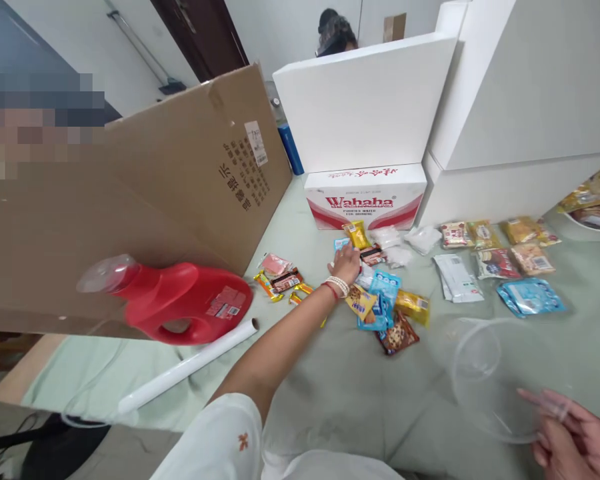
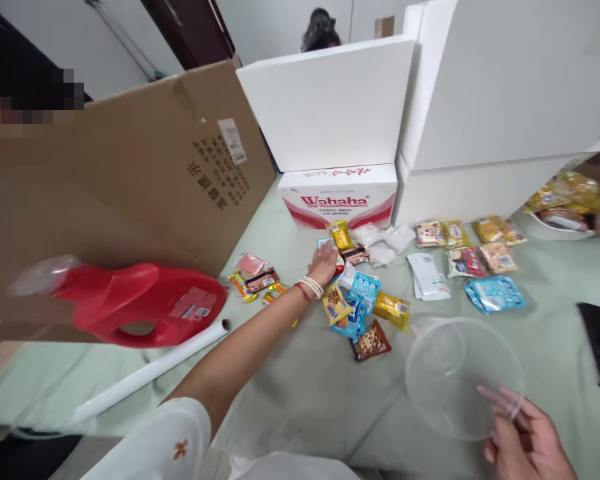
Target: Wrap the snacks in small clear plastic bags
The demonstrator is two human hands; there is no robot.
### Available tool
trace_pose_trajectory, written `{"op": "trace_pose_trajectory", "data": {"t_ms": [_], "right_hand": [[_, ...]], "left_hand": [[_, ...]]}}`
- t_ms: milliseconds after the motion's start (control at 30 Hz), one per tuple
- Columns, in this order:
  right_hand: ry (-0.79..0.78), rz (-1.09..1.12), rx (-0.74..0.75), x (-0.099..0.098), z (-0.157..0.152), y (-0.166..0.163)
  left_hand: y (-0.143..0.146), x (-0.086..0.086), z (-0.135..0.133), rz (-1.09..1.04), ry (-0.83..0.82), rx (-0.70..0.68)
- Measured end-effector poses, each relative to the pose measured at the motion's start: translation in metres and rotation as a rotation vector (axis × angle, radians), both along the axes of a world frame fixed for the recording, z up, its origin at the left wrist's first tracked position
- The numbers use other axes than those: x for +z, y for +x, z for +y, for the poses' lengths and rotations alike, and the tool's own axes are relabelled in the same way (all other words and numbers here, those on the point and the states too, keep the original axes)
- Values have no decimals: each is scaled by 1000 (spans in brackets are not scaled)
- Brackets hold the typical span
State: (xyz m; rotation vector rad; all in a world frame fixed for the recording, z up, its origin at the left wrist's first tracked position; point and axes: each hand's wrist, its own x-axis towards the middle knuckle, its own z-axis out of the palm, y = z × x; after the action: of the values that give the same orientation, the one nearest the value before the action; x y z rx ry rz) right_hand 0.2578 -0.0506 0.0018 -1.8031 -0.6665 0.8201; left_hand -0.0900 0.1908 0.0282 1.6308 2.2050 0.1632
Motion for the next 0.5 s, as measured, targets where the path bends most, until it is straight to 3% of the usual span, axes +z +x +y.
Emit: {"op": "trace_pose_trajectory", "data": {"t_ms": [100,167,233,333,400,433,500], "right_hand": [[-2,-1,-50,19,-5,3],[40,43,-136,26,-8,11],[98,112,-236,26,-10,24],[156,202,-341,21,-8,44],[191,230,-375,22,-2,56],[214,231,-377,24,3,62],[283,200,-364,32,21,76]], "left_hand": [[18,17,-17,-68,101,-25],[0,27,-39,-65,278,-44],[-38,25,-61,-78,331,22],[-98,-1,-81,-39,328,242],[-118,-23,-88,-27,283,320],[-119,-32,-90,-18,310,326],[-106,-45,-91,-77,334,125]]}}
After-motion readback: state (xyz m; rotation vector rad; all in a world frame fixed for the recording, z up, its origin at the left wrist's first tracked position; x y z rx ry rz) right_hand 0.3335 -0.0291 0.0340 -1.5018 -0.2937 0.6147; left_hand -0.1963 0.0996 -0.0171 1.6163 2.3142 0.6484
